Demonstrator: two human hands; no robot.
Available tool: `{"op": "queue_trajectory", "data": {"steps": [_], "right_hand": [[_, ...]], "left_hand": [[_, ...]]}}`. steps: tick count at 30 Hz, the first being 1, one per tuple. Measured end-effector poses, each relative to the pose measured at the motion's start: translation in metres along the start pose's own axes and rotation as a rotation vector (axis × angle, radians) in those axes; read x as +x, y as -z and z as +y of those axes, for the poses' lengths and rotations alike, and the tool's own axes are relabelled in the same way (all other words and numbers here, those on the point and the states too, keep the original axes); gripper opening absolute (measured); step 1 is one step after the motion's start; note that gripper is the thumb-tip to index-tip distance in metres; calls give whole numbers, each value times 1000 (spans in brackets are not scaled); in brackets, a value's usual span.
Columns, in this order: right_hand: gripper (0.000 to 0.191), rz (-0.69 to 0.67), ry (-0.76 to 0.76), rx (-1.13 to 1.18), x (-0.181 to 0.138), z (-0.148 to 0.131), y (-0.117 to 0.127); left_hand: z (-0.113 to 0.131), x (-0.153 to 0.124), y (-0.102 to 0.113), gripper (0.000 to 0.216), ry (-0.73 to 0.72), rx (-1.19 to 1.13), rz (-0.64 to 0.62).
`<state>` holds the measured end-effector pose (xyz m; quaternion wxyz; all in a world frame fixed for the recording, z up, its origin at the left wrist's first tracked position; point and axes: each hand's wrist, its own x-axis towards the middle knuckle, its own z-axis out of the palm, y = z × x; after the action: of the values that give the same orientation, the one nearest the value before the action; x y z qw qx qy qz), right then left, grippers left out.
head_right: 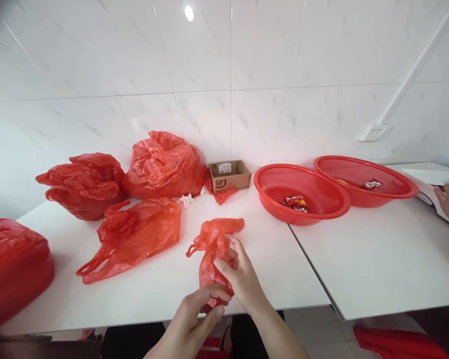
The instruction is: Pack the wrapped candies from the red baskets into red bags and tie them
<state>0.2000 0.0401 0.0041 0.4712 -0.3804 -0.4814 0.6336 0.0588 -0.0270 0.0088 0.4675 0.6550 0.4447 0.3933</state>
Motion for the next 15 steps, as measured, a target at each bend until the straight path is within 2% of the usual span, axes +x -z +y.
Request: {"op": "queue_trajectory", "data": {"steps": [2,5,7,10,13,15], "right_hand": [[56,18,38,-9,2,2,10],[47,78,95,-168,-1,5,17],[44,45,113,-278,-5,5,15],[40,-48,125,-364,-12,4,7],[45,-83,119,-361,-18,-3,2],[51,-89,99,-343,-20,-9,6]], "left_hand": [[-2,-2,4,18,-42,44,77],[-3,1,14,16,-187,256,449],[-5,8,18,19,-277,486,584],[-17,25,22,28,-315,695,526],[-36,43,33,25,-199,718,448],[-48,51,49,22,-99,721,435]]}}
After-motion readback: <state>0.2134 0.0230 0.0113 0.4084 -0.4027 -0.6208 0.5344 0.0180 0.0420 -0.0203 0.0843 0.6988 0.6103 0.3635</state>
